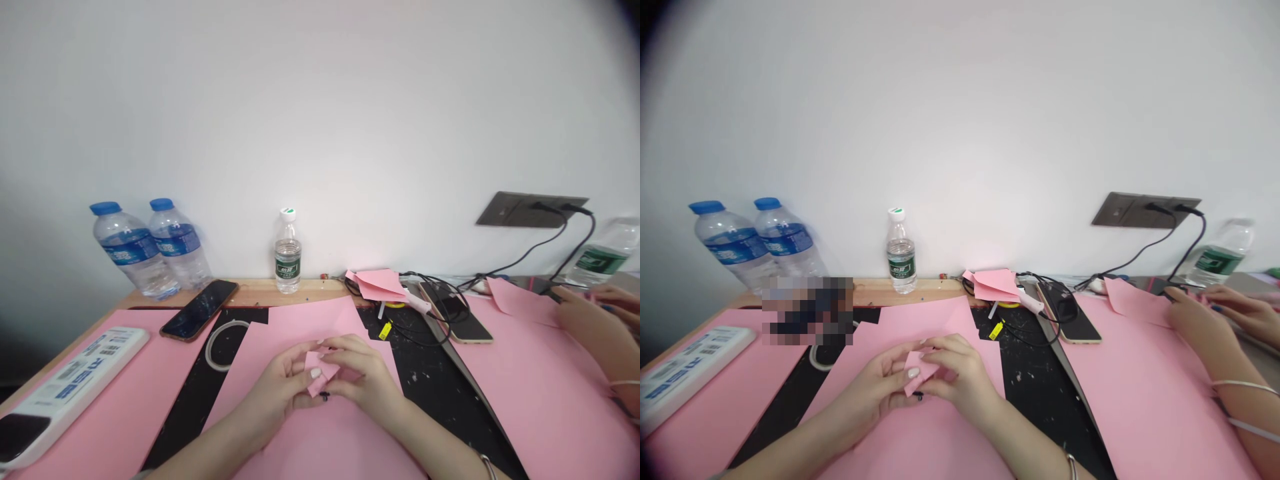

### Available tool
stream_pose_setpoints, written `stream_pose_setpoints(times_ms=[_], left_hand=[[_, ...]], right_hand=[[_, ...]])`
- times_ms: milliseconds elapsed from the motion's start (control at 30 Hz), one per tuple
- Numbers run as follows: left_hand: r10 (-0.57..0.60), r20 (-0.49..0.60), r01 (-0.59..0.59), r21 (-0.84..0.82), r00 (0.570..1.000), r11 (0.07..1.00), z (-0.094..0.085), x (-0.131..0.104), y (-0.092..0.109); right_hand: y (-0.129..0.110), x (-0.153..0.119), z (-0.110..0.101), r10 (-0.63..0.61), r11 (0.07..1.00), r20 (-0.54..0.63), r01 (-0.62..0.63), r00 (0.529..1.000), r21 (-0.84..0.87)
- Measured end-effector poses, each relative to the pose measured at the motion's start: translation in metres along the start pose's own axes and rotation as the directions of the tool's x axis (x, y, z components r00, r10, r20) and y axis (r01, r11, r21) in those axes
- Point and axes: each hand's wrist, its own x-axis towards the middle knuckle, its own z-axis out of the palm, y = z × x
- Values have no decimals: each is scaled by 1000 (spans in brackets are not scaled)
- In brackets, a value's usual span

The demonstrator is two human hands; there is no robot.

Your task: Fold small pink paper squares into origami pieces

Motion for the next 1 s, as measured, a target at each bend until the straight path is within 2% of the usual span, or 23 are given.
stream_pose_setpoints(times_ms=[433, 567, 733, 867, 1000], left_hand=[[23, -2, -23, 40, 1000, 999, 1, 0, -1], [15, 9, -16, 47, 1000, 999, 1, 0, 0], [18, 29, -19, 14, 999, 1000, 0, 1, 0], [15, -7, -15, 0, 1000, 1000, 1, 2, -1], [-4, -43, 6, 47, 999, 999, 5, 1, 0]], right_hand=[[-3, 0, 0, -95, 994, -24, 93, 995, -57], [0, -1, 2, -89, 995, -22, 88, 996, -48], [3, -2, 1, -34, 999, -45, 32, 998, -28], [-1, -2, 1, -16, 1000, -35, 16, 999, -16], [-6, -2, 3, 194, 977, -74, -185, 978, 109]])
